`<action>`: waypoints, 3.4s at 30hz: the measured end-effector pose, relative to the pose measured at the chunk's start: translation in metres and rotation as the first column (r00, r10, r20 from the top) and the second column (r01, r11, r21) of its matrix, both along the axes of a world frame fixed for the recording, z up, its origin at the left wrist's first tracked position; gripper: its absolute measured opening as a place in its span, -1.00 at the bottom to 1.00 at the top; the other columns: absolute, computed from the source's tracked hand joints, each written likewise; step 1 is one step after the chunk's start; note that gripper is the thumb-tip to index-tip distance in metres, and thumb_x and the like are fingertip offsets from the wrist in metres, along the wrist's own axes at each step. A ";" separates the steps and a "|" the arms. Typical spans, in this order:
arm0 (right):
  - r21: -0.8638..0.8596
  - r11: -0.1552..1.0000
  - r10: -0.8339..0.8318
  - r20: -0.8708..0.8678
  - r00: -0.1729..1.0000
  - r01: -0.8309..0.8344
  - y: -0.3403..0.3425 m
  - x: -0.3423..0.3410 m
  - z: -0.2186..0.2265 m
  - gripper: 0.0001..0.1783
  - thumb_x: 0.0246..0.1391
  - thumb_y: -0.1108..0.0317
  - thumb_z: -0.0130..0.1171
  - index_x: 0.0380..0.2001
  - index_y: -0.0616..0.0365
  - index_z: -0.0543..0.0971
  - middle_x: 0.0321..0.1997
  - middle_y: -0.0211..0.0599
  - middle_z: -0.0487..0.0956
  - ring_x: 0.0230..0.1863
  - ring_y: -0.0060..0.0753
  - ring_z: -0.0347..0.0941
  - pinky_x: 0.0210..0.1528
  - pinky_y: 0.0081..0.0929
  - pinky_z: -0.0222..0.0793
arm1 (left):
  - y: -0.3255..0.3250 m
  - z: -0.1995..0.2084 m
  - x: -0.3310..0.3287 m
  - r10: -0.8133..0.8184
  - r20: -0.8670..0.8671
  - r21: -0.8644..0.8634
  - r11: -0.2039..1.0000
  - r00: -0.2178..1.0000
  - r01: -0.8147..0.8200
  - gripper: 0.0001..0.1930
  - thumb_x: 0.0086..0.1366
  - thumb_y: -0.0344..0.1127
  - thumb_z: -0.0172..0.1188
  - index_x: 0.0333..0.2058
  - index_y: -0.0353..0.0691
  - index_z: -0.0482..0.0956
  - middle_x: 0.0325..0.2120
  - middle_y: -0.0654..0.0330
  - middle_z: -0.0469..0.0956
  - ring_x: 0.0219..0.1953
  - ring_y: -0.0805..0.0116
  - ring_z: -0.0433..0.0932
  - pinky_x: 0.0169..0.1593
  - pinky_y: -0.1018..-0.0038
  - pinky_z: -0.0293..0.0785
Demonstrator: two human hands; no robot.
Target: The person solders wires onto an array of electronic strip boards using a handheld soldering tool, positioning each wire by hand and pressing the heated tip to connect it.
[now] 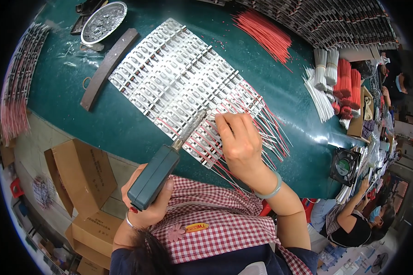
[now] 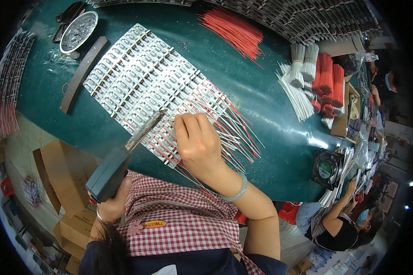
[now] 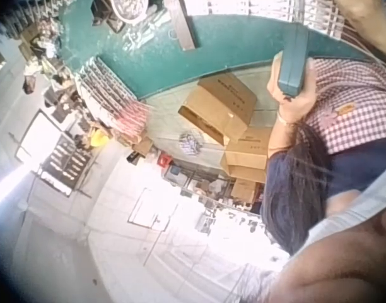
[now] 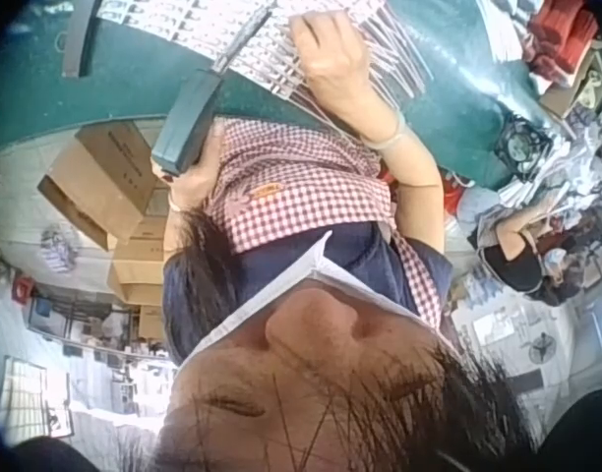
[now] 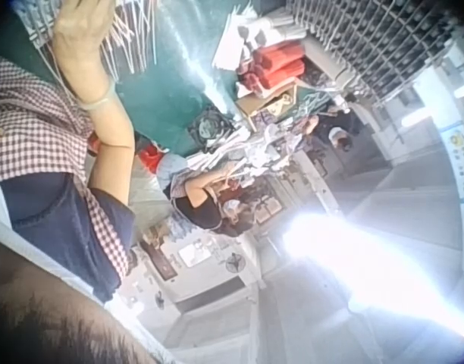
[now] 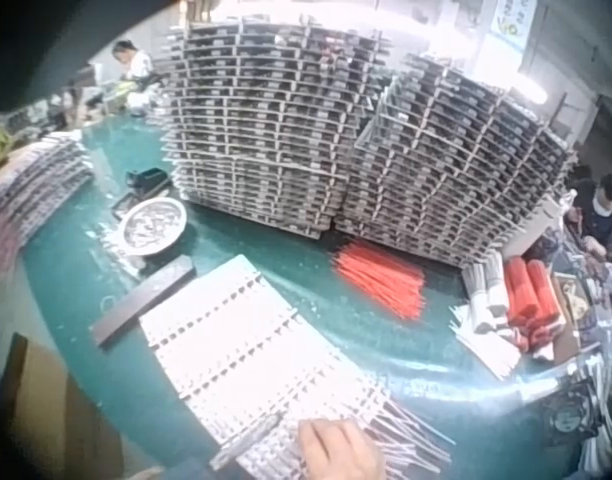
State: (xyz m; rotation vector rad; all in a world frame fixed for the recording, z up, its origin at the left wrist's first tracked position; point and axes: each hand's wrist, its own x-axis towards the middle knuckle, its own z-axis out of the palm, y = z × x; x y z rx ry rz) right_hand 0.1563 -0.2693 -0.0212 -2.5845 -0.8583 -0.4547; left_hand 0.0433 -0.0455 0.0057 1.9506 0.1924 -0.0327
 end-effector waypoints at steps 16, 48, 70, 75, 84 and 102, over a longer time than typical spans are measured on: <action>0.061 0.998 0.010 -0.010 1.000 -0.009 0.002 -0.010 -0.007 -0.63 -0.21 0.51 0.17 -0.23 0.42 0.59 -0.23 -0.16 0.55 -0.28 -0.23 0.47 -0.30 -0.39 0.45 | 0.002 -0.002 -0.002 -0.064 0.023 0.041 0.997 0.998 0.063 -0.74 0.08 -0.54 0.36 -0.22 -0.44 0.61 -0.31 0.01 0.63 -0.33 0.23 0.65 -0.22 0.46 0.55; 0.070 0.997 0.040 -0.014 0.999 -0.039 0.008 -0.018 -0.006 -0.61 -0.20 0.54 0.19 -0.19 0.42 0.57 -0.24 -0.14 0.55 -0.29 -0.22 0.47 -0.31 -0.37 0.44 | 0.009 -0.005 -0.015 -0.020 0.061 0.040 0.999 0.998 0.018 -0.73 0.07 -0.51 0.37 -0.21 -0.44 0.62 -0.29 -0.02 0.63 -0.31 0.15 0.66 -0.18 0.40 0.57; 0.025 0.999 0.036 -0.025 0.999 -0.035 0.012 -0.019 -0.003 -0.62 -0.21 0.55 0.18 -0.21 0.45 0.58 -0.23 -0.13 0.54 -0.27 -0.22 0.46 -0.30 -0.40 0.46 | 0.011 -0.011 -0.017 -0.057 0.088 0.076 0.996 0.995 0.050 -0.77 0.07 -0.51 0.38 -0.26 -0.42 0.62 -0.38 0.04 0.60 -0.38 0.22 0.63 -0.29 0.44 0.54; 0.021 1.000 0.018 -0.036 0.999 -0.017 0.012 -0.020 -0.004 -0.63 -0.20 0.55 0.19 -0.21 0.42 0.58 -0.24 -0.12 0.53 -0.27 -0.22 0.46 -0.30 -0.39 0.46 | 0.015 -0.015 -0.024 -0.035 0.130 0.060 0.998 0.991 0.027 -0.73 0.06 -0.51 0.37 -0.22 -0.42 0.63 -0.33 0.00 0.62 -0.34 0.16 0.65 -0.23 0.40 0.57; 0.075 0.996 0.039 -0.009 0.999 -0.038 0.014 -0.027 -0.005 -0.62 -0.22 0.56 0.22 -0.21 0.40 0.58 -0.26 -0.18 0.53 -0.30 -0.25 0.45 -0.32 -0.40 0.42 | 0.015 -0.007 -0.024 -0.065 0.118 0.116 0.992 0.991 0.051 -0.74 0.05 -0.54 0.36 -0.23 -0.43 0.63 -0.29 -0.03 0.63 -0.30 0.10 0.66 -0.19 0.37 0.58; 0.021 0.999 0.037 -0.023 0.999 -0.037 0.019 -0.029 -0.006 -0.65 -0.17 0.55 0.19 -0.21 0.45 0.59 -0.26 -0.15 0.53 -0.31 -0.23 0.43 -0.31 -0.41 0.44 | 0.011 -0.004 -0.017 -0.059 0.085 0.054 0.997 0.995 0.055 -0.78 0.10 -0.53 0.35 -0.25 -0.43 0.60 -0.39 0.04 0.59 -0.41 0.23 0.61 -0.29 0.46 0.52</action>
